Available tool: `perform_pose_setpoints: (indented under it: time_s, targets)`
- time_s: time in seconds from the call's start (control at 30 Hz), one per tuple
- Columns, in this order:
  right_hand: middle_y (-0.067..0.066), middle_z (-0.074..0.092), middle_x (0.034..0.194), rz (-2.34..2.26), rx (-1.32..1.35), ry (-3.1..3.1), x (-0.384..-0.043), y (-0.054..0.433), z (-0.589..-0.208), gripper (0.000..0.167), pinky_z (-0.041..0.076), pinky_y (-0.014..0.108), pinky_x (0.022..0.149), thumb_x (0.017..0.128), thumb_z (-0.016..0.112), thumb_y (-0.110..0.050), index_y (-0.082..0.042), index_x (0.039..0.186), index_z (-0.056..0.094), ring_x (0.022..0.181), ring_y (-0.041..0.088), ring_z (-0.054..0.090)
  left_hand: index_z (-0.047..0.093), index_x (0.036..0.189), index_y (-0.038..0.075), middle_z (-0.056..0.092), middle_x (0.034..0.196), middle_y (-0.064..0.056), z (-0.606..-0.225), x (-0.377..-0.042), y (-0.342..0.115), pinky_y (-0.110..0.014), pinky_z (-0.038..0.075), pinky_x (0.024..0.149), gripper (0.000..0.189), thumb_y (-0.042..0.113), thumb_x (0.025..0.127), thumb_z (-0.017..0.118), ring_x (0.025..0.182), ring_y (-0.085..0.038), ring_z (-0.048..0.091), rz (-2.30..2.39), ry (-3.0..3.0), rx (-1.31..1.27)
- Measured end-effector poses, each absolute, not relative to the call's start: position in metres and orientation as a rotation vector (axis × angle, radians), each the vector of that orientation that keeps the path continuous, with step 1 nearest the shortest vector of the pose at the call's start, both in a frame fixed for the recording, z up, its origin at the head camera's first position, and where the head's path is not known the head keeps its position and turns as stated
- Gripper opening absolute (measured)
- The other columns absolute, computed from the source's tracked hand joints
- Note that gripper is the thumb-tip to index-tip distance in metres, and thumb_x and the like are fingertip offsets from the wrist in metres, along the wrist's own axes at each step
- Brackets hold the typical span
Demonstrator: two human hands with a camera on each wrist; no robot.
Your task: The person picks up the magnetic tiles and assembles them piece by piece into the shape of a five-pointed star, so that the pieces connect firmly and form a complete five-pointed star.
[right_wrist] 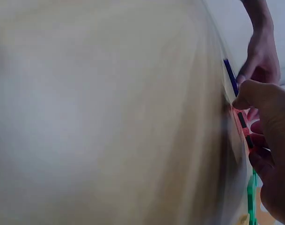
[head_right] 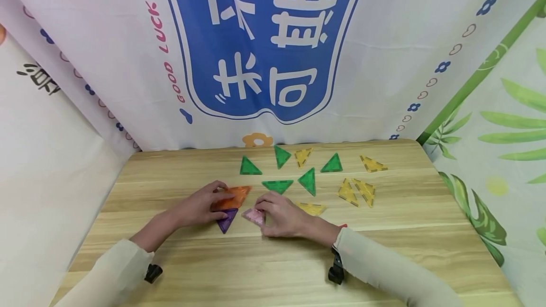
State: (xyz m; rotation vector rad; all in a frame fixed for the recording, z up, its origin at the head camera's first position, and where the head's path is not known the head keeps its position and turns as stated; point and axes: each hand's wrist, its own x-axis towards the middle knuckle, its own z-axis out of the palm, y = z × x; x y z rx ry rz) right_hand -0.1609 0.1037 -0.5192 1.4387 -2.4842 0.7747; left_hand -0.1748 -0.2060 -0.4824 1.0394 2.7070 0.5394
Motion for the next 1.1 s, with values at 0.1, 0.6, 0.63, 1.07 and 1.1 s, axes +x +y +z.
perform_pose_setpoints:
  time_s: [0.1, 0.6, 0.63, 1.07, 1.1]
  targets:
    - [0.009, 0.069, 0.122, 0.768, 1.391, -2.495, -0.167, 0.102, -0.52, 0.042, 0.058, 0.036, 0.096, 0.079, 0.087, -0.02, -0.002, 0.115, 0.076, 0.115, 0.023, 0.063, 0.064, 0.145, 0.005, 0.053, 0.147, -0.02, -0.482, -0.17, -0.206, -0.052, 0.051, 0.108, 0.056, 0.027, 0.096, 0.081, 0.13, -0.035, 0.056, 0.511, 2.739, 1.003]
    - [0.005, 0.07, 0.103, 0.745, 0.932, -2.641, -0.181, 0.075, -0.521, 0.036, 0.057, 0.034, 0.082, 0.078, 0.09, -0.031, -0.007, 0.102, 0.079, 0.095, 0.021, 0.062, 0.07, 0.137, 0.006, 0.061, 0.126, -0.012, -0.485, -0.158, -0.199, -0.044, 0.056, 0.094, 0.061, 0.037, 0.088, 0.089, 0.109, -0.025, 0.06, 0.524, 2.844, 0.888]
    - [0.006, 0.07, 0.103, 0.739, 0.917, -2.651, -0.181, 0.073, -0.521, 0.038, 0.057, 0.034, 0.082, 0.078, 0.09, -0.032, -0.006, 0.103, 0.079, 0.094, 0.021, 0.062, 0.07, 0.137, 0.006, 0.061, 0.124, -0.011, -0.486, -0.158, -0.199, -0.042, 0.056, 0.092, 0.062, 0.038, 0.087, 0.089, 0.107, -0.023, 0.06, 0.513, 2.853, 0.882]
    - [0.003, 0.067, 0.101, 0.701, 0.82, -2.709, -0.183, 0.046, -0.523, 0.037, 0.056, 0.036, 0.086, 0.081, 0.091, -0.038, -0.01, 0.101, 0.078, 0.097, 0.022, 0.063, 0.073, 0.13, 0.005, 0.057, 0.108, -0.005, -0.486, -0.153, -0.195, -0.03, 0.048, 0.074, 0.063, 0.043, 0.084, 0.091, 0.087, -0.014, 0.051, 0.492, 2.899, 0.821]
    - [0.003, 0.067, 0.101, 0.715, 0.825, -2.703, -0.183, 0.046, -0.524, 0.037, 0.055, 0.036, 0.086, 0.081, 0.092, -0.037, -0.009, 0.102, 0.079, 0.096, 0.022, 0.062, 0.073, 0.131, 0.006, 0.056, 0.108, -0.004, -0.486, -0.153, -0.195, -0.03, 0.048, 0.074, 0.063, 0.044, 0.084, 0.091, 0.087, -0.014, 0.051, 0.487, 2.897, 0.812]
